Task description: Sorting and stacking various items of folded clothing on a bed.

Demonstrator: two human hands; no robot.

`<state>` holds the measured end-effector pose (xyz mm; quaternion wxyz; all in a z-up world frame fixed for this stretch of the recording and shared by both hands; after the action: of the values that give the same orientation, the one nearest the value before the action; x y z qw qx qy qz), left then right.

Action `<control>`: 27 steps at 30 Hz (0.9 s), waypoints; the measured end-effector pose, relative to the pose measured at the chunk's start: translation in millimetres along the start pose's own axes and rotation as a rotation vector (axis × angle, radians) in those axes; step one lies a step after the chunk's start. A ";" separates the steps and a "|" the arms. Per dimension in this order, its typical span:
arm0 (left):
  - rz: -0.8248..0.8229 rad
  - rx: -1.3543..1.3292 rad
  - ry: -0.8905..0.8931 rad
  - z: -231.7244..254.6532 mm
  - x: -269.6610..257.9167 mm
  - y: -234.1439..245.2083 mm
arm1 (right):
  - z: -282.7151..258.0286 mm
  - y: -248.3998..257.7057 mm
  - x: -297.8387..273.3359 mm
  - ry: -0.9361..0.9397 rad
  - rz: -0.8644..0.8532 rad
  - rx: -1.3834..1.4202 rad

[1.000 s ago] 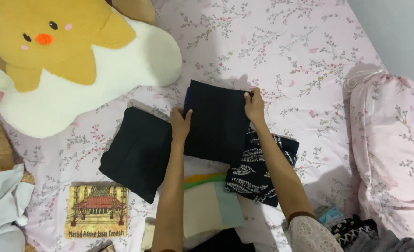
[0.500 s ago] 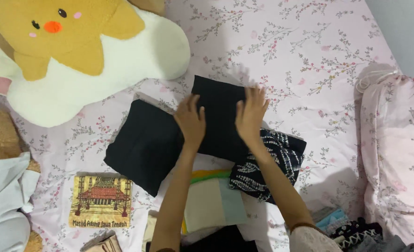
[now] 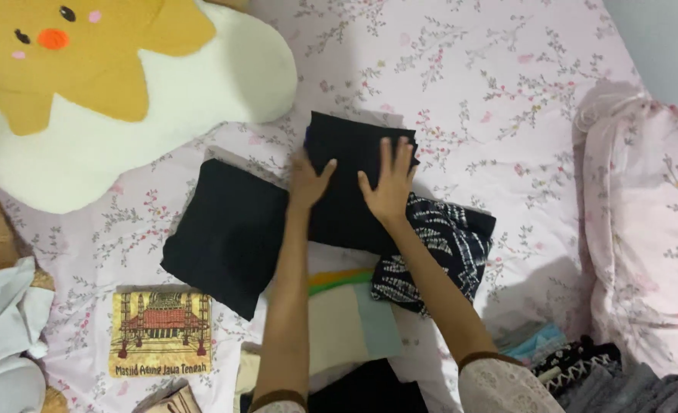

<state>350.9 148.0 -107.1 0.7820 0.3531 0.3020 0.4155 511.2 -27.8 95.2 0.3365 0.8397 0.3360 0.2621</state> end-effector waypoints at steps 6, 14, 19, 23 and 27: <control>-0.480 -0.696 0.371 13.0 -44.9 79.8 | 166.7 -38.5 -33.2 -0.524 0.106 0.584; -0.614 -0.610 0.499 -6.0 -100.9 106.6 | 233.8 -93.0 -91.9 -0.465 -0.476 0.219; -0.544 -0.577 0.487 -30.8 -113.4 83.1 | 252.2 -128.9 -98.1 -0.542 -0.582 0.692; -0.137 -0.962 0.256 -39.4 -144.6 132.6 | 277.9 -117.5 -89.9 -0.654 -0.271 0.912; 0.983 -0.520 0.197 -134.2 -248.4 235.0 | 218.3 -8.9 -86.4 -0.521 0.258 1.269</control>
<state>28.2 69.2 49.9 0.5257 0.2074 0.0611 0.8227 598.1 -171.8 -68.8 -0.1835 0.9427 0.2302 -0.1569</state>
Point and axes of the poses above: each hand's wrist, its own x-axis towards the middle knuckle, its own y-axis out of the back of the hand, z = x × y, the point moved 8 cm from there along x, towards the middle knuckle, and after that the axes turned 5 degrees about x, right-handed, at the moved point
